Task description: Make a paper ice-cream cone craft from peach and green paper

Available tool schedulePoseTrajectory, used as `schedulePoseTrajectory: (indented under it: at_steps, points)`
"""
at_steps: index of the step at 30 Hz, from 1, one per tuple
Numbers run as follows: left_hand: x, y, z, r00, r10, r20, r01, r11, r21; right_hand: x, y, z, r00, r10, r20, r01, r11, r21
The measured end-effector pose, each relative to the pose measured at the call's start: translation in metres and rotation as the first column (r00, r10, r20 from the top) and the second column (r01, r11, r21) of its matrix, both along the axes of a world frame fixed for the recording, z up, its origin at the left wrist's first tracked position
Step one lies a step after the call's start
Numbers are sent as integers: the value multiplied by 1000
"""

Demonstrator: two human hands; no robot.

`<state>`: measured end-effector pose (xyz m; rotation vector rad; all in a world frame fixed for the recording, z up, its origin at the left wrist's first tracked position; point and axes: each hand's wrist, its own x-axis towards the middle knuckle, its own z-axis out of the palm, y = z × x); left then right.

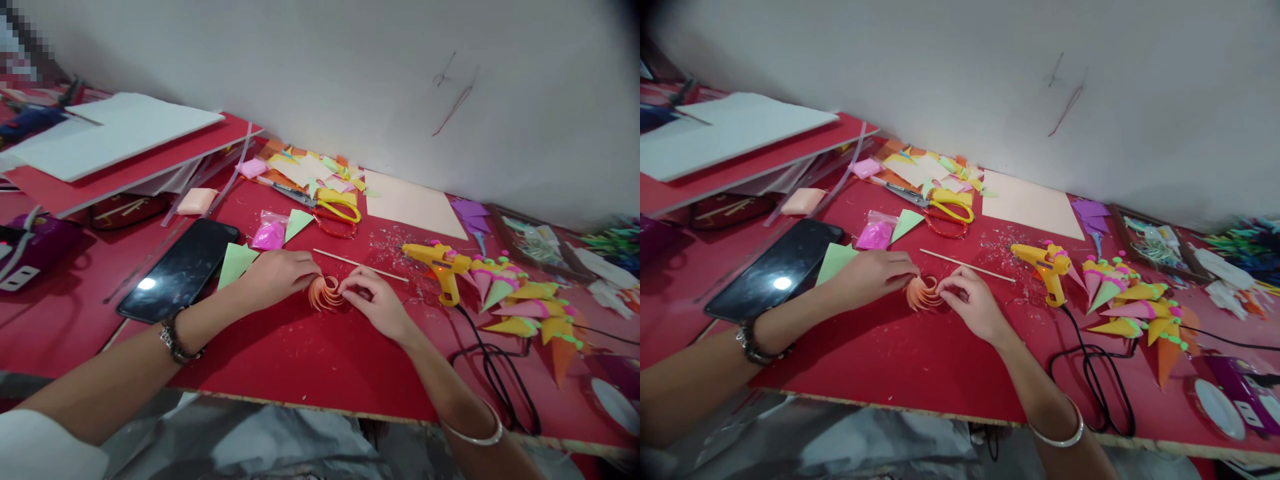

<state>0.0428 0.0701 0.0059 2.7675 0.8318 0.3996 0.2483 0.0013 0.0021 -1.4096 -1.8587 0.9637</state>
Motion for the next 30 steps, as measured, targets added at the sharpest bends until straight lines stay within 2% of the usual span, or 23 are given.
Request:
schedulePoseTrajectory:
  at_steps: [17, 25, 30]
  points:
    - [3, -5, 5, 995, -27, -101, 35, 997, 76, -3, 0, -2, 999, -42, 26, 42, 999, 26]
    - [0, -4, 2, 996, 24, 81, -25, 1000, 16, 0, 0, -5, 997, -42, 62, 39, 997, 64]
    - [-7, 2, 6, 986, 31, 164, -23, 998, -52, 2, -2, -2, 988, -154, 18, 150, 976, 160]
